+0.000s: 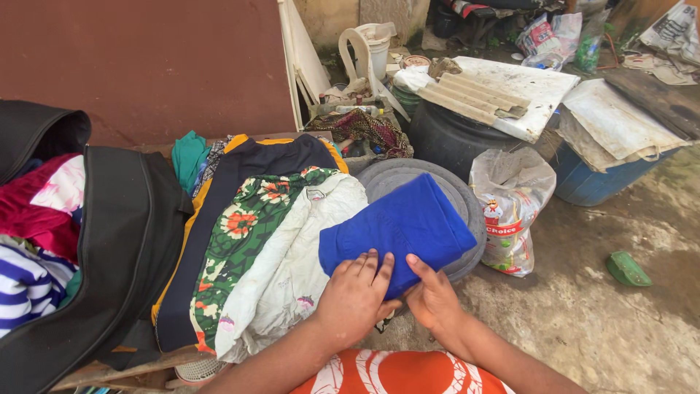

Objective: The person picks up clothing items from a bag, folds them by hand on a surface, and places the folded items back into the bag.

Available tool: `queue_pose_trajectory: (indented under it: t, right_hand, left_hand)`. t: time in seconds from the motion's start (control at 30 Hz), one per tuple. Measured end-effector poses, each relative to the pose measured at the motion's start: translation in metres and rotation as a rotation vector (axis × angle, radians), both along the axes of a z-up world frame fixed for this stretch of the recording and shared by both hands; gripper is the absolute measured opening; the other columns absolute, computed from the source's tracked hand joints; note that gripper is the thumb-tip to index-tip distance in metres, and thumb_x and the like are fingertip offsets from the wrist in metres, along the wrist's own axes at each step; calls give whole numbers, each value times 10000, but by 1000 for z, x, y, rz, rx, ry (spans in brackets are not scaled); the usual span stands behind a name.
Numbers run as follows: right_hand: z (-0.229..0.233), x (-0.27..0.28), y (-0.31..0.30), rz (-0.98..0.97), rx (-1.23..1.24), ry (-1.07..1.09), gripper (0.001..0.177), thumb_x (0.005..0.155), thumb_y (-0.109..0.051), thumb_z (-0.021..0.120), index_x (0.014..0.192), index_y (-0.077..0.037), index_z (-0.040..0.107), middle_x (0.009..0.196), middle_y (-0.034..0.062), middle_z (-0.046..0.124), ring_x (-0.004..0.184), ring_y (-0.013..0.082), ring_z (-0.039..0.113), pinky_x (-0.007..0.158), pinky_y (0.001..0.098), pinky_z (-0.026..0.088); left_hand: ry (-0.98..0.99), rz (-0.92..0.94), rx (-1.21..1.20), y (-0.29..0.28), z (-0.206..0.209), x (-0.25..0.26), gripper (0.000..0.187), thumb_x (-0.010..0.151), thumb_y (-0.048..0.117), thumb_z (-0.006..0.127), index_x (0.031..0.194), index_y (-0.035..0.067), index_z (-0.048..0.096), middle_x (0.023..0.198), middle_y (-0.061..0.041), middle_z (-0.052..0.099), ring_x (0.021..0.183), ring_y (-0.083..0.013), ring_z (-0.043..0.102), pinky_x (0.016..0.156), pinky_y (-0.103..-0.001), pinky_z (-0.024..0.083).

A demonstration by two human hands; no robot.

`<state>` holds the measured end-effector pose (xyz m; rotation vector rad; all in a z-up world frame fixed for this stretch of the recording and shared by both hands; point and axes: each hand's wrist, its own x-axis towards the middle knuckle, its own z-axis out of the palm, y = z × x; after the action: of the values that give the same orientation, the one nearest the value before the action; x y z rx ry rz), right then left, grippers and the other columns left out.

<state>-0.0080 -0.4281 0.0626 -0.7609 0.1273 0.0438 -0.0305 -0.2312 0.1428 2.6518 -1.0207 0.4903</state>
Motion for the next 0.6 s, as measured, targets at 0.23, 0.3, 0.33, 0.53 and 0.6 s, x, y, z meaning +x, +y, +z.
queue_pose_trajectory:
  t: [0.23,0.3,0.33,0.53,0.6]
  right_hand:
    - [-50,-1,-36,358,-29,-210,707,785,-18,733,1439,11,465,1334,170,625,1238,335,603,1055,498,469]
    - [-58,-1,-37,525,-42,-253,779,761,-13,739,1468,9,411,1381,181,597,1289,342,573,1095,507,455]
    - [-59,0,-38,548,-41,-251,779,761,-13,739,1468,9,411,1381,181,597,1289,342,573,1094,507,455]
    - [-59,3,-24,818,4,-294,863,724,-59,757,1492,15,370,1446,185,552,1356,322,541,1143,477,426]
    - [-52,9,-13,728,-95,-160,868,717,-82,768,1480,60,378,1384,211,578,1280,348,581,1082,501,466]
  left_hand:
    - [-66,-3,-631,21,28,-5,1090,657,519,850,1493,33,347,1482,-299,334,1395,-460,322,1073,-511,345]
    - [95,30,-831,32,16,-6,1274,564,475,889,1508,-57,220,1529,-357,194,1368,-463,291,1035,-439,401]
    - [540,-146,-977,43,7,-3,1183,616,359,917,1539,-7,276,1494,-258,376,1355,-369,406,1091,-408,406]
    - [1400,-472,-1042,80,-60,-19,881,750,128,886,1511,-55,482,1408,-133,634,1305,-223,585,1155,-367,433]
    - [1458,-462,-1210,83,-77,-26,839,771,119,866,1499,-35,479,1396,-113,636,1294,-218,591,1142,-362,445]
